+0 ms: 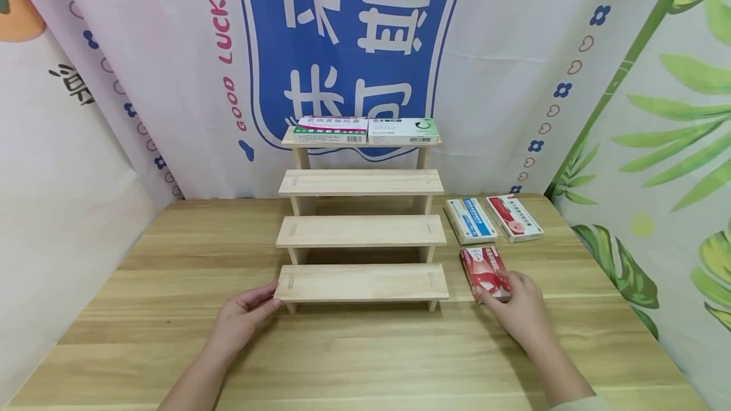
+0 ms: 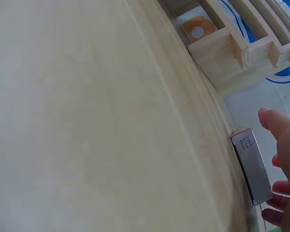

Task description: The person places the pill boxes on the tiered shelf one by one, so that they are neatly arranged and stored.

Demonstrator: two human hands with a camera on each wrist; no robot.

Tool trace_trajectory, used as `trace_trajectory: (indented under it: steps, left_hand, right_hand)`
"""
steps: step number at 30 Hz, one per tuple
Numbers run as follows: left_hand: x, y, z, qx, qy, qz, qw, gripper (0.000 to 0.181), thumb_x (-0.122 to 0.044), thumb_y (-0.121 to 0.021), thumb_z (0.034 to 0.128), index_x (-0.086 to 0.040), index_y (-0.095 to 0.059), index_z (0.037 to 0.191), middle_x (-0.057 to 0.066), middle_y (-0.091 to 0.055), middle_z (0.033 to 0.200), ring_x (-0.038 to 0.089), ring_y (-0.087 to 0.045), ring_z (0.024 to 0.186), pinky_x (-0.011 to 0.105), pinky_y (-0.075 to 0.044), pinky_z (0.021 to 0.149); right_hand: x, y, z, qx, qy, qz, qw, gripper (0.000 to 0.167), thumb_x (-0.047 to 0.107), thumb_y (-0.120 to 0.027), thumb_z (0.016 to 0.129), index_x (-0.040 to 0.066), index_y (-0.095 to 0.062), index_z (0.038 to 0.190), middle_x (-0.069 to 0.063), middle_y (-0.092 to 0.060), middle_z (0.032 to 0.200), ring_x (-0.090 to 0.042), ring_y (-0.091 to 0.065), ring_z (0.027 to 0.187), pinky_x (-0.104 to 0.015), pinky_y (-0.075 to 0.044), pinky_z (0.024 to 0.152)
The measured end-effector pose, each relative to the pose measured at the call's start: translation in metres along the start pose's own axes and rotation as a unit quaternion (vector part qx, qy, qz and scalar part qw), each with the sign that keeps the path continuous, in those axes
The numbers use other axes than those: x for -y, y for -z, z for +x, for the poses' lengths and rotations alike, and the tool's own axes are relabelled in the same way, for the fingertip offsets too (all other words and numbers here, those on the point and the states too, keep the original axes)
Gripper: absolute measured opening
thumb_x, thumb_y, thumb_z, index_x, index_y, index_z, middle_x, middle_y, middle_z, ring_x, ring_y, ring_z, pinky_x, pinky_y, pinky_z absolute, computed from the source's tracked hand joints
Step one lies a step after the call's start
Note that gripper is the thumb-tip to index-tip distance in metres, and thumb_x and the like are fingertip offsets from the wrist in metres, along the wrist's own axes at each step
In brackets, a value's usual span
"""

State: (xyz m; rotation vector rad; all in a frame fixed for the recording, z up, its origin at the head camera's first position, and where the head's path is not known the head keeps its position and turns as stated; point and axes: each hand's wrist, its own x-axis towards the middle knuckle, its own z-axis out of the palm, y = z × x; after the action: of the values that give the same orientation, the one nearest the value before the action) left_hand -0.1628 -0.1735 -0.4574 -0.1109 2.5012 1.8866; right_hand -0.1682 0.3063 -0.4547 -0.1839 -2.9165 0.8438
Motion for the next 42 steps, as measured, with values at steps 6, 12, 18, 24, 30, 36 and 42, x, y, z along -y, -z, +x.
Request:
trace_trajectory:
  steps: [6,12,18,24,30,36,42]
  left_hand:
    - [0.0,0.0,-0.001,-0.004,-0.001,-0.001,1.0,0.043,-0.016,-0.073,0.0881,-0.001,-0.062,0.126,0.014,-0.061,0.135,0.03,-0.06,0.123,0.02,-0.055,0.094]
    - [-0.002,-0.001,-0.003,0.001,0.004,-0.004,1.0,0.042,-0.016,-0.073,0.0884,-0.001,-0.062,0.127,0.013,-0.061,0.135,0.03,-0.059,0.124,0.022,-0.055,0.095]
    - [-0.001,-0.001,-0.002,-0.002,0.003,-0.003,1.0,0.043,-0.016,-0.073,0.0885,-0.001,-0.062,0.127,0.013,-0.061,0.135,0.03,-0.059,0.124,0.022,-0.054,0.096]
    - [0.0,-0.001,-0.002,-0.004,0.0,0.001,1.0,0.042,-0.017,-0.073,0.0881,-0.001,-0.063,0.126,0.013,-0.061,0.135,0.03,-0.06,0.124,0.022,-0.054,0.095]
    - [0.001,-0.002,-0.002,-0.007,0.004,0.007,0.9999,0.042,-0.017,-0.074,0.087,-0.003,-0.064,0.126,0.012,-0.063,0.134,0.03,-0.06,0.123,0.023,-0.055,0.096]
    - [0.002,-0.002,-0.001,-0.008,0.004,0.004,1.0,0.042,-0.016,-0.074,0.0869,-0.003,-0.064,0.126,0.012,-0.063,0.133,0.03,-0.06,0.123,0.023,-0.055,0.095]
    - [0.0,-0.001,-0.001,-0.007,-0.003,0.006,1.0,0.042,-0.018,-0.074,0.0878,-0.002,-0.063,0.126,0.014,-0.063,0.133,0.03,-0.061,0.122,0.022,-0.055,0.095]
  right_hand:
    - [-0.001,-0.006,-0.005,0.003,-0.001,-0.02,0.9998,0.089,0.063,-0.064,0.085,-0.006,-0.045,0.139,-0.04,-0.037,0.14,-0.059,-0.037,0.124,-0.074,-0.034,0.1]
    - [-0.009,-0.002,-0.009,0.005,-0.001,-0.035,0.9994,0.085,0.057,-0.063,0.088,-0.007,-0.043,0.14,-0.041,-0.034,0.14,-0.06,-0.037,0.123,-0.075,-0.035,0.098]
    - [-0.017,0.007,-0.01,0.027,-0.021,-0.056,0.9978,0.083,0.057,-0.055,0.093,-0.005,-0.038,0.145,-0.044,-0.027,0.143,-0.065,-0.033,0.124,-0.078,-0.035,0.097]
    - [-0.016,0.006,-0.008,0.019,-0.036,-0.046,0.9981,0.088,0.06,-0.06,0.089,-0.007,-0.041,0.142,-0.043,-0.032,0.14,-0.062,-0.036,0.123,-0.075,-0.038,0.097]
    - [-0.014,0.012,-0.009,-0.009,-0.05,-0.008,0.9987,0.087,0.058,-0.061,0.089,-0.007,-0.041,0.143,-0.041,-0.035,0.14,-0.059,-0.035,0.124,-0.075,-0.034,0.099]
    - [-0.003,0.03,-0.006,-0.038,-0.024,0.017,0.9988,0.081,0.052,-0.065,0.09,-0.005,-0.043,0.142,-0.038,-0.039,0.139,-0.056,-0.039,0.122,-0.072,-0.038,0.095]
    - [0.019,0.058,0.0,-0.064,0.028,0.04,0.9968,0.072,0.044,-0.067,0.09,-0.002,-0.047,0.141,-0.039,-0.043,0.135,-0.056,-0.047,0.115,-0.07,-0.043,0.09]
